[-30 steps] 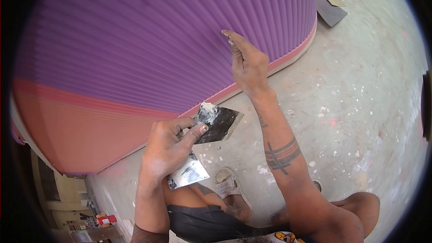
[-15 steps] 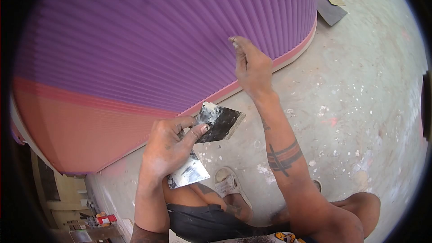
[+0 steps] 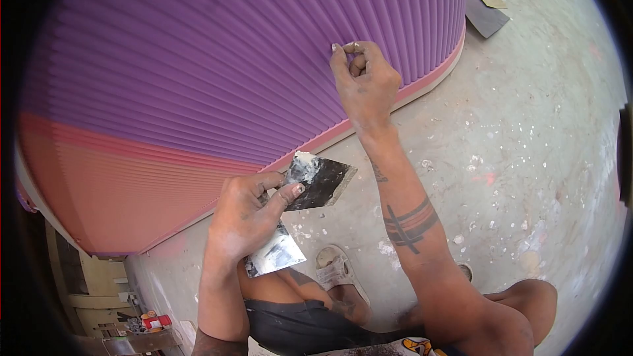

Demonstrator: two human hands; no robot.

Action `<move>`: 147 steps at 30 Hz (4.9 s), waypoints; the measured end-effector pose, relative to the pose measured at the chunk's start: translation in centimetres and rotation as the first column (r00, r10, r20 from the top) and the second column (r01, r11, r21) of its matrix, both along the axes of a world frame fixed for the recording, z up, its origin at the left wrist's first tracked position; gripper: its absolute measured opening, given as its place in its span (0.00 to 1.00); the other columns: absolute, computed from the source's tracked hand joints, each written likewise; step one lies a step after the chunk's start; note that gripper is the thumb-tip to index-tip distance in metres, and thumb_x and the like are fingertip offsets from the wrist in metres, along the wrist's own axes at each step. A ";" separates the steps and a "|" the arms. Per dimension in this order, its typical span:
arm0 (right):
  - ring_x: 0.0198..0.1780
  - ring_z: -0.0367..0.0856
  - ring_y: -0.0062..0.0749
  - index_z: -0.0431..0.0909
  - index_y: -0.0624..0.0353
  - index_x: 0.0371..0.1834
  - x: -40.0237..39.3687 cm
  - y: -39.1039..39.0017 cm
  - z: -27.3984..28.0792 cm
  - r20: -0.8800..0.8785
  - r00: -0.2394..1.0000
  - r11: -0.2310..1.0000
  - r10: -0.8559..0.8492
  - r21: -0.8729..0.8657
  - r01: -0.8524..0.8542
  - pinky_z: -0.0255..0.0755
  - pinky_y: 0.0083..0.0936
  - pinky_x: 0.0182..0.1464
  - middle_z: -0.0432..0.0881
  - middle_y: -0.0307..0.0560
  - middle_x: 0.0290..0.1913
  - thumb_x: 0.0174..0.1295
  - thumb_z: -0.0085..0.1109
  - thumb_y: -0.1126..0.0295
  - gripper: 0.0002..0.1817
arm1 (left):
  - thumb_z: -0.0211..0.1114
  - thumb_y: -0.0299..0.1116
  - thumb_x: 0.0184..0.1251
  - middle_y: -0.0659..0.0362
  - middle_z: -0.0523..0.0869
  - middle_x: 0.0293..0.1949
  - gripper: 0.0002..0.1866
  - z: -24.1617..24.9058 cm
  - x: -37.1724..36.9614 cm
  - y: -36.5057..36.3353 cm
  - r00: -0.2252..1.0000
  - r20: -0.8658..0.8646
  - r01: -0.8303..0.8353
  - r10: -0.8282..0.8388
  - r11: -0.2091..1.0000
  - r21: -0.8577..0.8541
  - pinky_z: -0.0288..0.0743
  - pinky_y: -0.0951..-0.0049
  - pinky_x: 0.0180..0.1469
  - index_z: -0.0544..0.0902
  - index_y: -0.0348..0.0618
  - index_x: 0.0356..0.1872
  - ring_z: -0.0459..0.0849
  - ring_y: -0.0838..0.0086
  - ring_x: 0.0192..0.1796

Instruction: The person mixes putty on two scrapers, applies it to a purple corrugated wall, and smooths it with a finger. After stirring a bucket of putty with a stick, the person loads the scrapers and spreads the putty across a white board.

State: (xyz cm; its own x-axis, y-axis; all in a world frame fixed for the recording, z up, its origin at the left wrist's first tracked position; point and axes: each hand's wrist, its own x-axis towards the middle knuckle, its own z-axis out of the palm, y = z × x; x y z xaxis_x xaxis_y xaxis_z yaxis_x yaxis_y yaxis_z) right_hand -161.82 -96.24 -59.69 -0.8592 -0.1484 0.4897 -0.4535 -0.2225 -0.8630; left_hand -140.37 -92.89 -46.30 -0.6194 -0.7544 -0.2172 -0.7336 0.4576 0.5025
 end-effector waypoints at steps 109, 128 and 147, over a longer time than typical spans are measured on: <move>0.17 0.57 0.11 0.86 0.63 0.30 -0.3 0.4 0.9 0.101 0.994 0.999 0.050 -0.015 -0.049 0.52 0.19 0.20 0.63 0.29 0.12 0.60 0.75 0.70 0.08 | 0.73 0.31 0.69 0.51 0.88 0.24 0.09 -0.6 0.6 -0.4 1.000 -0.025 -0.018 0.018 0.999 0.027 0.74 0.70 0.31 0.91 0.33 0.41 0.78 0.79 0.25; 0.11 0.63 0.21 0.86 0.60 0.28 -0.5 0.3 0.6 0.044 0.999 0.999 0.005 0.042 -0.007 0.57 0.26 0.19 0.69 0.36 0.10 0.57 0.76 0.65 0.11 | 0.72 0.33 0.70 0.51 0.86 0.22 0.10 -0.6 0.6 -0.5 1.000 -0.001 -0.016 0.016 1.000 0.027 0.74 0.70 0.31 0.91 0.33 0.41 0.77 0.80 0.25; 0.16 0.58 0.12 0.86 0.62 0.28 -0.2 0.0 0.3 -0.054 0.997 0.998 -0.060 -0.018 0.060 0.53 0.20 0.20 0.65 0.32 0.11 0.59 0.75 0.71 0.08 | 0.72 0.32 0.70 0.51 0.88 0.24 0.11 -0.6 0.8 -0.4 1.000 -0.001 -0.016 0.016 0.999 0.035 0.75 0.71 0.32 0.91 0.33 0.42 0.78 0.80 0.26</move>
